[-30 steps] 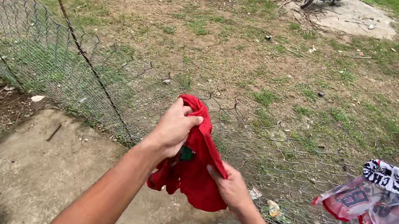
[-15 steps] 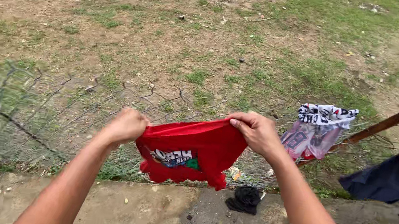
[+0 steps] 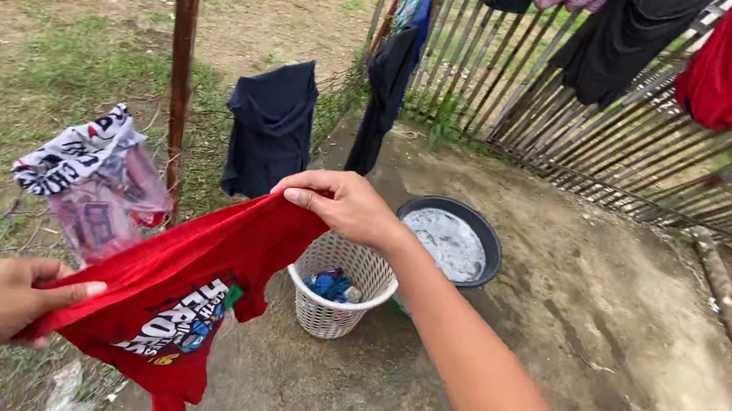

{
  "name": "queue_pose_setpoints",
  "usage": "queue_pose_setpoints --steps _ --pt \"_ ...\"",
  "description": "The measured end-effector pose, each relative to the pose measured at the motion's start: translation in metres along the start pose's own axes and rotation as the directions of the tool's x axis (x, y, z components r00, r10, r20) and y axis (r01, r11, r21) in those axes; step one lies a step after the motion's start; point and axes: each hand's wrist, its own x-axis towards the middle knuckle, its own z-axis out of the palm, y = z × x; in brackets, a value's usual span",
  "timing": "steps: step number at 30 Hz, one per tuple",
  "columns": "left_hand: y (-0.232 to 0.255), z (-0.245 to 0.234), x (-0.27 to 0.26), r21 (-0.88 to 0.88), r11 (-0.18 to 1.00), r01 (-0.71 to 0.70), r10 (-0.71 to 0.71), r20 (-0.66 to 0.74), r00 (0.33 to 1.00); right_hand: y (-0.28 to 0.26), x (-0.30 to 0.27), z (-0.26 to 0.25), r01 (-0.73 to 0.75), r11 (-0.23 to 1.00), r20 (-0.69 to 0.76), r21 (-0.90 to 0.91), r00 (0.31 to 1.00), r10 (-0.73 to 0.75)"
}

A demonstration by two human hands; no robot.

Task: The person washes various clothes by hand in a basin of soapy water, wrings them out, and hangs them on a bamboo and wire fence.

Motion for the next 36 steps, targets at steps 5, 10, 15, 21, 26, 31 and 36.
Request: queue_pose_setpoints --steps 5,10,15,21,26,31,36 --pt "0.102 0.054 0.038 0.1 0.974 -0.204 0.21 -0.056 0.976 -0.002 -0.08 -0.087 -0.044 0.942 -0.228 -0.332 0.973 -0.035" --pt "0.157 0.096 0.043 0.362 0.847 -0.39 0.472 -0.173 0.865 0.001 -0.127 -0.129 -0.2 0.929 -0.336 -0.312 0.938 0.089" --pt "0.18 0.115 0.023 0.409 0.819 -0.403 0.53 -0.268 0.805 0.003 -0.139 -0.137 -0.176 0.903 -0.367 -0.393 0.93 0.021" --pt "0.174 0.087 0.001 0.372 0.876 -0.307 0.447 -0.385 0.808 -0.009 -0.105 -0.132 0.057 0.86 -0.289 -0.506 0.929 -0.232" --pt "0.157 0.045 -0.018 0.387 0.882 -0.27 0.444 -0.484 0.754 -0.029 -0.057 -0.125 0.185 0.81 -0.097 -0.556 0.954 -0.284" --pt "0.134 0.015 -0.049 0.387 0.897 -0.213 0.408 -0.54 0.736 -0.035 -0.012 -0.103 0.207 0.807 -0.032 -0.553 0.963 -0.268" --pt "0.11 -0.012 -0.085 0.333 0.938 -0.098 0.295 -0.614 0.732 -0.043 0.029 -0.073 0.315 0.823 0.072 -0.473 0.945 -0.32"
